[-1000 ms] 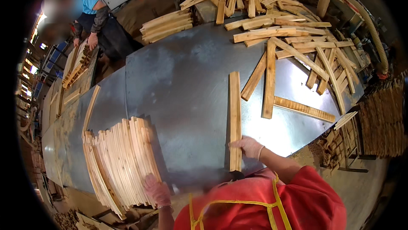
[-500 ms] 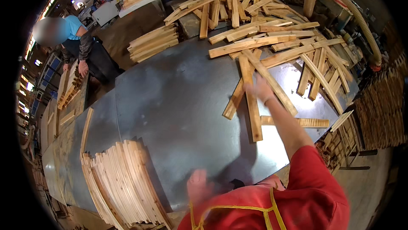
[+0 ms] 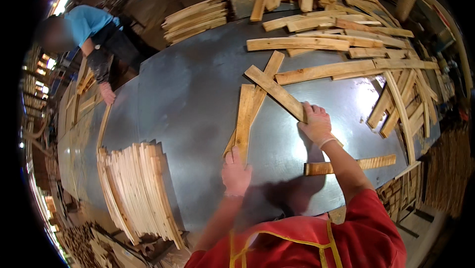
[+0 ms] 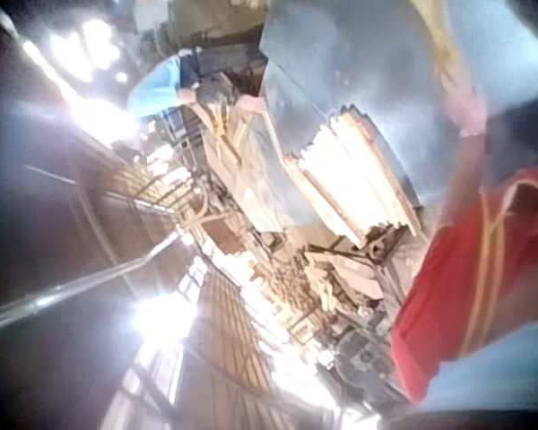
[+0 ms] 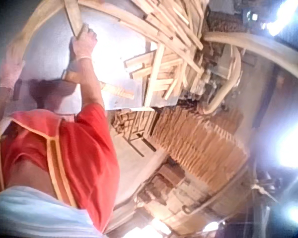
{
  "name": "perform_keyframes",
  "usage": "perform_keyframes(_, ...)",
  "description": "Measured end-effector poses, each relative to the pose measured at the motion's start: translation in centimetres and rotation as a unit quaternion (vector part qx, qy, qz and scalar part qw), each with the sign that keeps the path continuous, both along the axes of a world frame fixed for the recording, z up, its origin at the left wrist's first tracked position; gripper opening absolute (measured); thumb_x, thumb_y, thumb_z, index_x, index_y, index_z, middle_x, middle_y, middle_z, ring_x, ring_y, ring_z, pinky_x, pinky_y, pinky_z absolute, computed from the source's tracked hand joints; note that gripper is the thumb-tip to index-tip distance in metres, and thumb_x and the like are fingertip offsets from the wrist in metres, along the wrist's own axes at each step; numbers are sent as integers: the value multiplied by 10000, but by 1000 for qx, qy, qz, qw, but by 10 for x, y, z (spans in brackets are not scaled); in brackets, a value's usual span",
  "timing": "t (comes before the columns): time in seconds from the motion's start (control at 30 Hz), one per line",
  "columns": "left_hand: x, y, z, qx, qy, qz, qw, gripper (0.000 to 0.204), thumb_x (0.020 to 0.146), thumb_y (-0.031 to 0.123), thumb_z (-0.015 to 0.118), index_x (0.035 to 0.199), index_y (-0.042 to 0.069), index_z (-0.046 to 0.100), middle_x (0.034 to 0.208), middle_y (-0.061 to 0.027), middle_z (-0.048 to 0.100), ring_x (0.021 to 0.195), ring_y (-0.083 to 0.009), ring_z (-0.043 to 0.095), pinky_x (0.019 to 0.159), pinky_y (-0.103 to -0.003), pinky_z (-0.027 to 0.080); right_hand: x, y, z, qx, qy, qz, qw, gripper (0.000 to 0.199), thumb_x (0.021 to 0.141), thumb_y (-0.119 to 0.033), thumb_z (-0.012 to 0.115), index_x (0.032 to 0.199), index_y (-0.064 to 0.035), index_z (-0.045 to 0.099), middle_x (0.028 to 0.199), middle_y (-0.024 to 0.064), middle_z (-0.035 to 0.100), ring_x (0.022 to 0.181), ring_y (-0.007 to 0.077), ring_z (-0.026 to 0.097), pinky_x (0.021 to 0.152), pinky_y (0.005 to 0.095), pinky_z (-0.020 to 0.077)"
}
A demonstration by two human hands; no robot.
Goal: The person repeatedly picks up thin wooden planks from a large pile on a metal table and stacks them into a neat pile. They handle the planks one at a time or in small groups, aligning them as they build the stack.
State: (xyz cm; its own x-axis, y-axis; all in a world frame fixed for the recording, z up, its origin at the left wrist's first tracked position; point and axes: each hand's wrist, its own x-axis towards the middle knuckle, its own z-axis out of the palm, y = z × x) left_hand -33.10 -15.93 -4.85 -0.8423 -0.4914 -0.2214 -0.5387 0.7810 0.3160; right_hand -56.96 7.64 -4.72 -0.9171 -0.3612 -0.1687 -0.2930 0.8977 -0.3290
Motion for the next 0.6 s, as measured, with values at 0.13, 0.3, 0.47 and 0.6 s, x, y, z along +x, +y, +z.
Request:
perform_keyframes(0.13,29,-42,4,461,38,132,877,763,918,246,690,1620,95,432,1255,-123,665,1034,-239,688,890,-402,569,27,-23,37,-87,-165,9,982,766,868,-323,785,1550,-95,522,1324,219,661,1241,410,638,1075,467,522)
perform_keyframes(0.3,59,-39,24,729,216,234,606,607,956,40,639,1550,85,523,1196,-63,693,1085,-215,698,901,-379,596,158,-93,70,-262,-347,7,901,879,908,-325,759,1639,-20,379,1385,277,668,1282,330,658,1103,381,504)
perform_keyframes(0.47,123,-64,-4,555,184,255,770,471,933,111,658,1399,50,621,1062,-49,712,957,-183,693,833,-366,581,228,-147,41,-149,-220,237,934,620,839,-382,743,1337,-58,569,1273,220,671,1222,420,635,1049,497,506)
perform_keyframes(0.6,193,-89,55,321,63,308,893,452,880,122,767,1314,58,656,1138,-52,737,1032,-246,726,892,-371,596,127,-136,39,-65,97,126,985,505,756,-322,770,1175,-81,623,1219,191,640,1205,414,586,1012,516,484)
